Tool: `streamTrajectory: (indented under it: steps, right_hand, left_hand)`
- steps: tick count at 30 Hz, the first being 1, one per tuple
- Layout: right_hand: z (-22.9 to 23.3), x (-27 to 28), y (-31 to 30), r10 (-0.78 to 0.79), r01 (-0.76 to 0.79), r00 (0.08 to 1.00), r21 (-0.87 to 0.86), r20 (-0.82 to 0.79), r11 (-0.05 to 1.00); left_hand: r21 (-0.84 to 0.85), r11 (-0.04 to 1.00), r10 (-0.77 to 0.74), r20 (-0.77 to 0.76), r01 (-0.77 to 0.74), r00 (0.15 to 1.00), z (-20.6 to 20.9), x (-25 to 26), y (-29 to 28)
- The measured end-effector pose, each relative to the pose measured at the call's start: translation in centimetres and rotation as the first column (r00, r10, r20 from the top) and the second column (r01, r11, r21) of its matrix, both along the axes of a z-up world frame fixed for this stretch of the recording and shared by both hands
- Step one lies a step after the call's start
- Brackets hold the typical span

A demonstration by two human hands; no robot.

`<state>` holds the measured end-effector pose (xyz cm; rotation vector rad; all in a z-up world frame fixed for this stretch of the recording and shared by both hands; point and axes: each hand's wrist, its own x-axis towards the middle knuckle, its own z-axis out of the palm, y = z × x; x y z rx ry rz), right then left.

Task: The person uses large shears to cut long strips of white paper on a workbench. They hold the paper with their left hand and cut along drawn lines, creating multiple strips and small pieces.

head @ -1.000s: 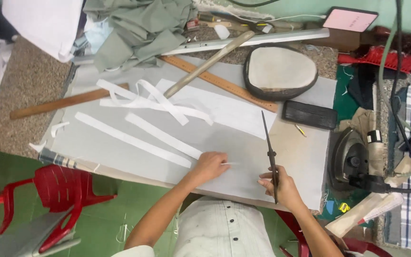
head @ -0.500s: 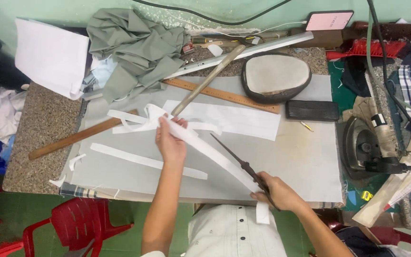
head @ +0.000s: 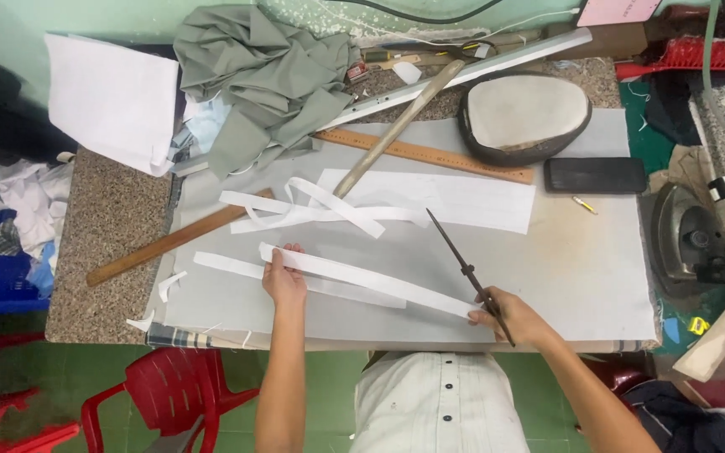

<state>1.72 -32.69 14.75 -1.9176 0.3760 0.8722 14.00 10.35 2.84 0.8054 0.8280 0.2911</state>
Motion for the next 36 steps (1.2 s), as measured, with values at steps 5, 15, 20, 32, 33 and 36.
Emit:
streamTrajectory:
  steps: [5,15,20,32,33,36]
  right_hand:
    - [-2.5,1.2,1.0,-0.064,0.065,0.998,-0.064,0.023,0.996]
    - [-8.4,-0.1,-1.1,-0.111,0.113,0.994,-0.131,0.021,0.985]
    - [-6.7,0.9,-2.8,-0.05,0.05,0.999,0.059,0.002,0.997]
    - [-7.2,-0.8,-17.7,0.526,-0.522,0.832,0.071,-0.174,0.85]
    - [-8.7,-1.4,-19.2,0.616,-0.624,0.776,-0.026,-0.137,0.781]
    - [-7.0,-1.7,-20.6,0.592,-0.543,0.758,0.239,-0.274,0.805]
  left_hand:
    - [0.159,0.987,0.013,0.025,-0.016,1.0,-0.6,2.3,4.0]
    - [0.863,-0.307,-0.297,-0.487,0.401,0.821,2.0,-5.6,-1.5]
    - [0.82,-0.398,-0.299,-0.541,0.412,0.786,0.2,-11.3,-12.3]
    - [0.787,-0.329,-0.008,-0.555,0.522,0.832,-2.6,-19.2,-33.2]
    - [0.795,-0.274,0.004,-0.561,0.541,0.828,-2.7,-19.5,-33.7]
    - [0.802,-0.242,-0.026,-0.567,0.545,0.823,-2.7,-20.9,-35.1]
